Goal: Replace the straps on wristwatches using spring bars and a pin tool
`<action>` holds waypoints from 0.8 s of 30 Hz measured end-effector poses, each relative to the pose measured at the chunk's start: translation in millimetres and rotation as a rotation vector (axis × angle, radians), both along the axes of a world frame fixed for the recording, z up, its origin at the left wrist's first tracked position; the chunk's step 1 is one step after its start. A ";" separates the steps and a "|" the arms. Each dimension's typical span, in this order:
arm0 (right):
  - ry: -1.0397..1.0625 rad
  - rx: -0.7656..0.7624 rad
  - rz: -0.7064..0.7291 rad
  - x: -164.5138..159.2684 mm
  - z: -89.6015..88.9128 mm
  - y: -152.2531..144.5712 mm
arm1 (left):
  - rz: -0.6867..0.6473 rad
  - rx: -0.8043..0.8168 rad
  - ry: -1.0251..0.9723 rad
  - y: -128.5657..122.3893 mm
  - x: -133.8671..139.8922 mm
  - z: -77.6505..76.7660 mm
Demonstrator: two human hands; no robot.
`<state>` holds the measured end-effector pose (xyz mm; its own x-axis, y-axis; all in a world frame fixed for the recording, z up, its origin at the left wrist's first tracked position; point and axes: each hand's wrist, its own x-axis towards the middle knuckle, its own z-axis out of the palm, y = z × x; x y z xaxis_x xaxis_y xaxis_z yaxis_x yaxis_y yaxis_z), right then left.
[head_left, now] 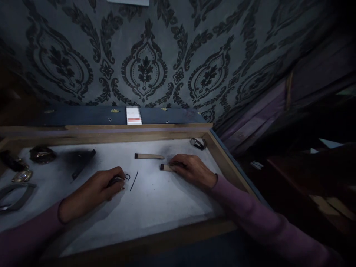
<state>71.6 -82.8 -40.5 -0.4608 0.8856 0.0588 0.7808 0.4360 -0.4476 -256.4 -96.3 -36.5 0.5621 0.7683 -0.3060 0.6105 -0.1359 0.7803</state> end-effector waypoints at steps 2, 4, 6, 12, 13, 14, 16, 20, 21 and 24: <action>-0.005 0.017 0.001 0.1 -1.2 -0.4 | -0.010 0.057 0.036 -1.7 1.3 2.3; -0.018 0.032 -0.001 0.1 -2.6 -0.9 | -0.034 0.190 0.079 -4.7 2.9 4.7; -0.028 0.042 0.005 0.3 -3.6 -1.3 | -0.066 0.344 0.137 -8.3 4.4 6.0; 0.022 0.093 0.029 4.4 -0.2 -1.5 | -0.153 0.581 0.397 -15.4 5.7 9.0; 0.031 0.099 0.018 6.2 1.5 -1.2 | -0.155 0.631 0.448 -15.3 6.5 11.6; 0.038 0.102 0.001 8.4 3.5 -0.8 | -0.153 0.684 0.509 -14.8 7.9 15.1; 0.041 0.097 -0.035 13.3 8.3 0.1 | -0.153 0.789 0.628 -12.1 13.3 23.7; 0.022 0.029 -0.035 20.8 17.8 0.4 | -0.230 0.864 0.555 -0.3 34.7 35.6; 0.017 0.007 -0.022 21.4 19.5 0.1 | -0.259 0.847 0.450 3.6 41.6 35.4; -0.005 -0.036 0.016 21.0 22.2 -1.3 | -0.288 0.823 0.145 15.3 63.2 27.7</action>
